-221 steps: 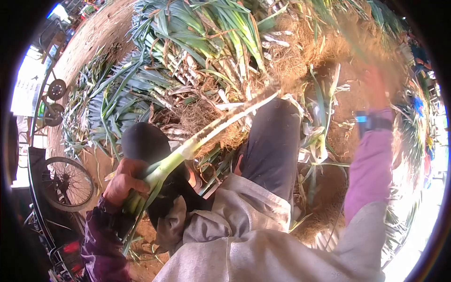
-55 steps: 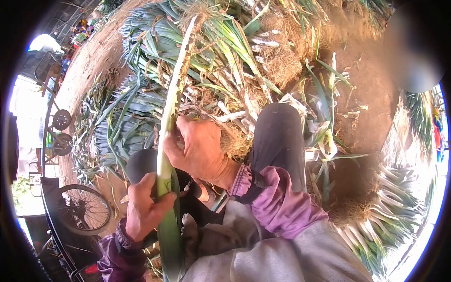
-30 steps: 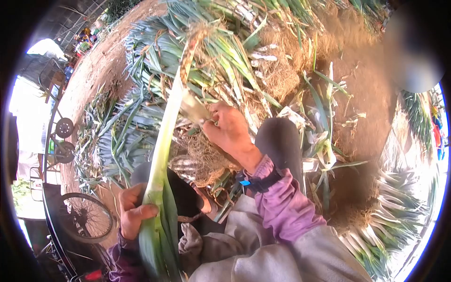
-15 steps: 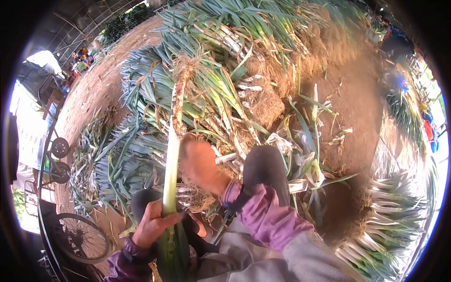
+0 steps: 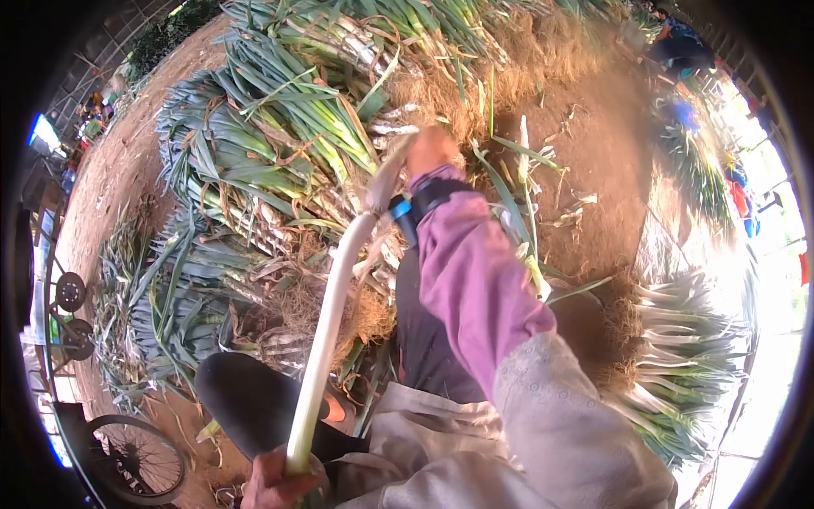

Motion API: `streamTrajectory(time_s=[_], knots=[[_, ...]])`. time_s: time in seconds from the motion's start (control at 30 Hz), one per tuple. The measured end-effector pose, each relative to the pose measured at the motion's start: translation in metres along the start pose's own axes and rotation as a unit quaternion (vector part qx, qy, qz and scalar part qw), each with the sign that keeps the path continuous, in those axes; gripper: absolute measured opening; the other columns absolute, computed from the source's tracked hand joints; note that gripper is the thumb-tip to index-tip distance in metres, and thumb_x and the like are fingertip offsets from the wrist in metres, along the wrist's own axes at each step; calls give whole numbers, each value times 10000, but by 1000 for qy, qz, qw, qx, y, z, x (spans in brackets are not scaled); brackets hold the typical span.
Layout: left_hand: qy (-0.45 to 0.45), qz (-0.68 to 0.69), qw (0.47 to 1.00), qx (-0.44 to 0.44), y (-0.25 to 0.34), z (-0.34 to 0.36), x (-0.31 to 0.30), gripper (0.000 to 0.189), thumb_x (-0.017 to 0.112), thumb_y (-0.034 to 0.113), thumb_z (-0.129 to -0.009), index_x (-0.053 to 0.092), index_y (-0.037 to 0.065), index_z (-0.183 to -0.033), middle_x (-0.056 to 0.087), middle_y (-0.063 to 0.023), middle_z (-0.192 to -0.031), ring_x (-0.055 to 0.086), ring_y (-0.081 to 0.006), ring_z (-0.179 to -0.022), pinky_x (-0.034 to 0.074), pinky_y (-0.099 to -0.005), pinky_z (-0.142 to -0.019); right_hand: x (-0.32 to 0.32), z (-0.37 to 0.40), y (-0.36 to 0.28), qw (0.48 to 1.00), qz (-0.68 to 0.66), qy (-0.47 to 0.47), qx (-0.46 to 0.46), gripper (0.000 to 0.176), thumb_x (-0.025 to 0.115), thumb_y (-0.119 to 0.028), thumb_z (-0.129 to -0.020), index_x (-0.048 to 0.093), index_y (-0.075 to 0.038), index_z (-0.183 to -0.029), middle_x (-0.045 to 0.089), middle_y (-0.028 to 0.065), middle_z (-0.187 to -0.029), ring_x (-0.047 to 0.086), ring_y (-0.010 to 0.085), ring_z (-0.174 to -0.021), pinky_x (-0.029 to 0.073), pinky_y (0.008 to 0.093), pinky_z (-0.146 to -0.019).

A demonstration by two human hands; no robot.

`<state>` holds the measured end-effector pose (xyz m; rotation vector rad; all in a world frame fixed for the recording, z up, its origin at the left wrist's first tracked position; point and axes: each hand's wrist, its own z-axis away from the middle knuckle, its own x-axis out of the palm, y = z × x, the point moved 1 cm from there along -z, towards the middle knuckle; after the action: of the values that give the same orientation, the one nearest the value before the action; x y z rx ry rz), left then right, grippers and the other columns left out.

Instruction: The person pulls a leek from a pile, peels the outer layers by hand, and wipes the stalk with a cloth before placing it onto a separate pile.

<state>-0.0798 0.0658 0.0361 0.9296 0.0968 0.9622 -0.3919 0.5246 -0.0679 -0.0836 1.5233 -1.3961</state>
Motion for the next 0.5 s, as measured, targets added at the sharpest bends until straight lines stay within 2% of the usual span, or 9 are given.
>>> streamTrajectory(time_s=[0.03, 0.1, 0.17, 0.23, 0.27, 0.33, 0.37, 0.4, 0.5], knots=[[36, -23, 997, 57, -8, 6, 8, 800, 282, 613, -993, 503, -108, -1261, 651, -108, -854, 479, -120, -575, 398, -228, -502, -10, -8, 9, 967, 221, 81, -96, 266, 475, -200, -983, 642, -14, -1076, 639, 134, -910, 633, 239, -820, 554, 310, -749], [-15, 22, 1000, 14, -13, 15, -1, 736, 340, 563, -1002, 467, -95, -1306, 666, -134, -936, 536, -143, -629, 431, -250, -517, 53, -223, 134, 839, 333, 257, -347, 260, 456, -199, -983, 637, -50, -871, 610, 88, -785, 631, 227, -721, 457, 354, -534], [-18, -86, 994, 70, -7, 16, -8, 601, 478, 418, -993, 402, -5, -1413, 632, -206, -1194, 648, -237, -780, 513, -320, -597, -10, -105, 54, 951, 189, 3, -245, 152, 512, -151, -921, 598, -38, -975, 619, 114, -866, 641, 250, -781, 494, 355, -599], [68, -104, 992, -5, 20, 2, -16, 354, 630, 198, -827, 578, -19, -1103, 646, -142, -932, 631, -190, -769, 484, -325, -632, -16, -46, 22, 941, 206, -108, -244, 233, 567, -103, -860, 560, -27, -1080, 628, 139, -946, 652, 273, -842, 530, 357, -663], [106, -111, 987, -45, 28, -3, -17, 236, 706, 88, -745, 667, -26, -947, 652, -109, -801, 623, -166, -764, 470, -327, -650, -15, -20, 12, 922, 251, -139, -259, 313, 594, -79, -829, 541, -21, -1132, 632, 152, -987, 657, 285, -872, 548, 358, -696], [72, -84, 993, -40, 19, -8, -40, 237, 694, 78, -757, 675, -15, -975, 669, -93, -816, 624, -141, -750, 471, -299, -650, -1, -7, 23, 833, 413, -83, -358, 239, 384, -11, -921, 566, -9, -1077, 597, 62, -810, 590, 161, -688, 527, 320, -676], [54, -79, 995, -27, 17, -10, -49, 239, 704, 70, -778, 670, -10, -1000, 668, -64, -803, 611, -105, -738, 467, -275, -643, 4, -6, 24, 843, 397, -88, -353, 221, 405, -24, -922, 565, -11, -1074, 586, 54, -786, 586, 148, -658, 532, 314, -644], [38, -73, 997, -15, 18, -10, -53, 243, 714, 62, -798, 665, -4, -1026, 667, -34, -790, 598, -69, -725, 464, -250, -636, 4, 7, 14, 860, 336, -94, -373, 189, 435, -43, -918, 570, -10, -1046, 590, 64, -786, 589, 148, -651, 538, 312, -625], [28, 6, 999, 15, 20, -9, -49, 340, 710, 112, -763, 651, -93, -1027, 697, -124, -823, 632, -163, -695, 489, -278, -642, -18, 93, -34, 878, 54, -114, -462, 127, 538, -114, -894, 596, -2, -910, 628, 132, -829, 611, 176, -678, 559, 312, -592]])
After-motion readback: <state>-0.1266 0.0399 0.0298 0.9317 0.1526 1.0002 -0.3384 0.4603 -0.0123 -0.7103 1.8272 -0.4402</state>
